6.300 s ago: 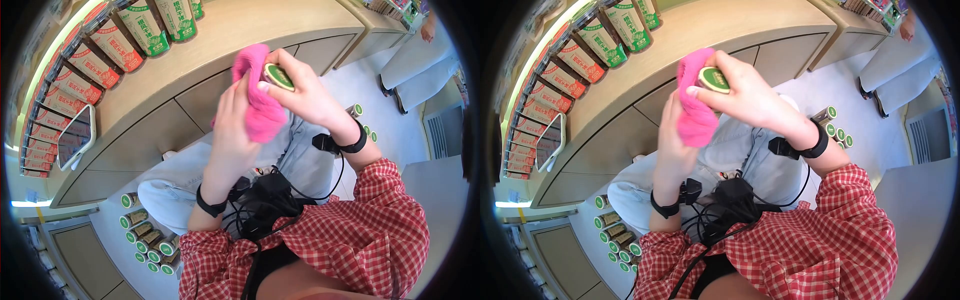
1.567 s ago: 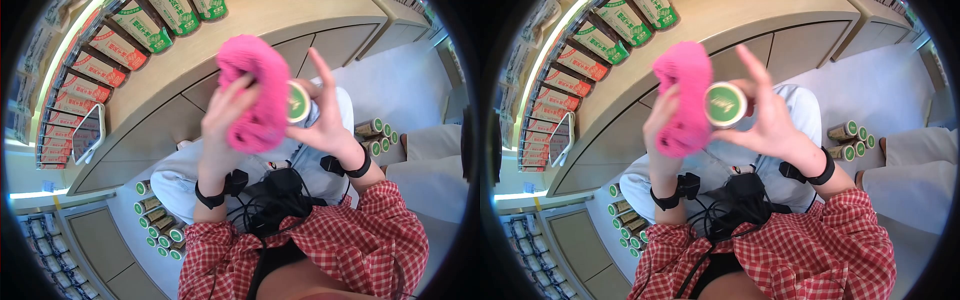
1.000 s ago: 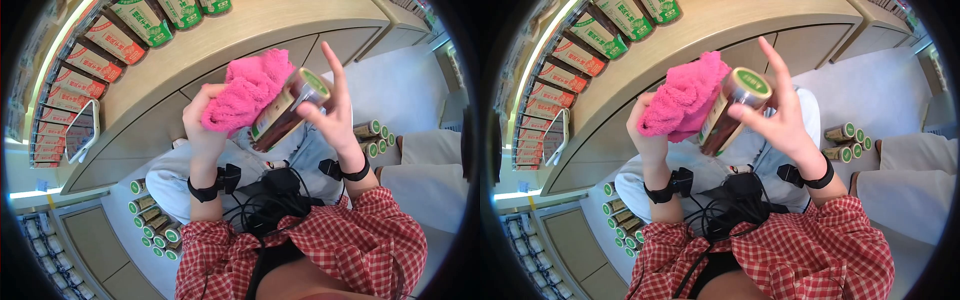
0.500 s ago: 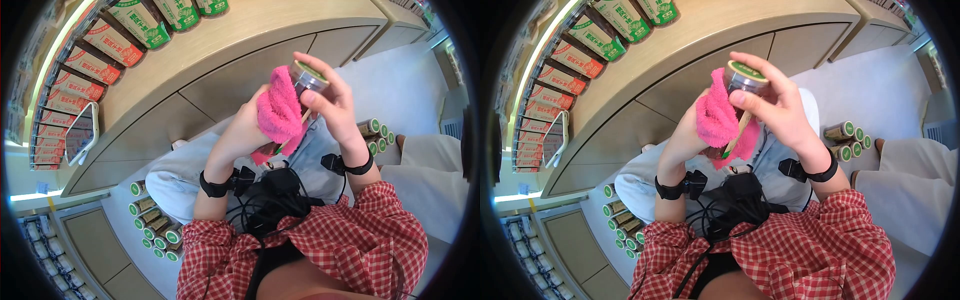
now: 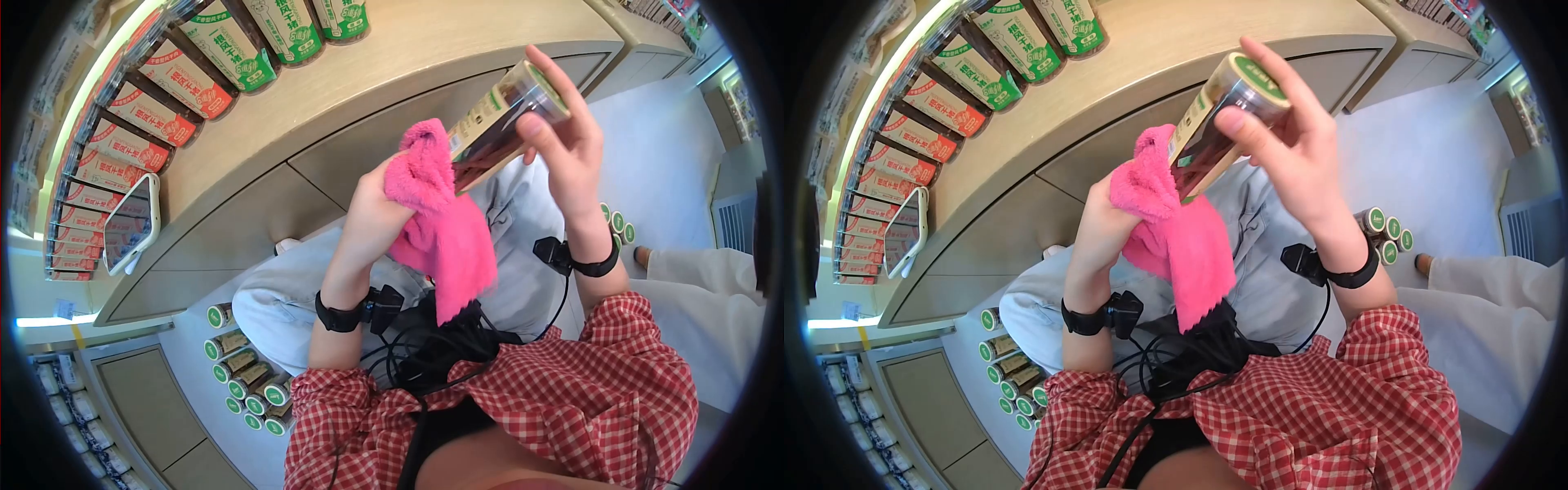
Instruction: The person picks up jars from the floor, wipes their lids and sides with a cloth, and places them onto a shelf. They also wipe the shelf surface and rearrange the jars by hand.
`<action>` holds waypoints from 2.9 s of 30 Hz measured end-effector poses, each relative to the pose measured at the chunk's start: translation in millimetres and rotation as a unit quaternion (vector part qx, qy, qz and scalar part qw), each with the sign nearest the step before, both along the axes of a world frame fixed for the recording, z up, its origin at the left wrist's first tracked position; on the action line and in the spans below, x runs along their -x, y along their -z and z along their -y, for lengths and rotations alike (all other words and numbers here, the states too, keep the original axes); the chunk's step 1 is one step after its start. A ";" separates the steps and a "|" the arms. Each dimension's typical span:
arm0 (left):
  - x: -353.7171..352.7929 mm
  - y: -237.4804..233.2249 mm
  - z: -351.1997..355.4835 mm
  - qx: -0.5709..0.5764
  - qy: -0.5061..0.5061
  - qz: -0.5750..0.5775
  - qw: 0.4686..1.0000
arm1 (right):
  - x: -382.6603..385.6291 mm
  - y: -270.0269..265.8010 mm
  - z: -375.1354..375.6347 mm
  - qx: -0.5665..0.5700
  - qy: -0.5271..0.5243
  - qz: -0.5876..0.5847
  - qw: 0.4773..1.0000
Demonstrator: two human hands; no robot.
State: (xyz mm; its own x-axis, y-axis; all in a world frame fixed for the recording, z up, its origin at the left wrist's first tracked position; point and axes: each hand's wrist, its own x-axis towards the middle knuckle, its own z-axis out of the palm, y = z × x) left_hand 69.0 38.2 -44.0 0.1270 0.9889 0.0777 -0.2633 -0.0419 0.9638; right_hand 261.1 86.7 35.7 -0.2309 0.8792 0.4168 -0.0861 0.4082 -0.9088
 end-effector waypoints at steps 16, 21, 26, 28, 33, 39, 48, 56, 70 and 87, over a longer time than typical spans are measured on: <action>0.7 -10.2 4.3 0.011 -0.163 0.203 0.965 | 11.3 -9.3 -17.2 0.054 -0.011 -0.078 0.995; 11.4 -7.8 3.2 -0.036 -0.161 0.072 0.984 | 19.1 -14.8 3.3 -0.068 0.007 0.017 0.997; 15.5 -5.6 1.2 -0.030 -0.166 0.200 0.965 | 24.0 -33.0 -8.1 -0.340 0.066 0.141 0.927; 16.7 -18.0 7.4 -0.038 -0.152 0.246 0.956 | 28.9 -42.4 -18.7 -0.278 0.054 0.094 0.955; 22.2 -14.0 8.8 -0.026 -0.165 0.235 0.958 | 40.8 -81.6 -99.9 -0.290 0.139 0.163 0.933; 24.5 -3.4 2.3 -0.009 -0.141 0.229 0.963 | 84.2 -87.7 -184.4 -0.281 0.150 0.328 0.889; 24.1 -3.5 2.0 0.004 -0.119 0.251 0.961 | 115.6 -90.0 -204.2 -0.231 0.058 0.335 0.911; 19.2 -1.3 0.6 0.001 -0.096 0.241 0.966 | 118.9 -95.6 -191.9 -0.153 -0.008 0.302 0.941; 24.6 -3.2 5.1 0.007 -0.102 0.220 0.970 | 61.3 -72.0 -149.5 -0.227 0.059 0.232 0.944; 16.4 -0.6 0.5 0.031 -0.074 0.208 0.975 | -223.3 187.6 71.2 0.166 0.332 0.696 0.615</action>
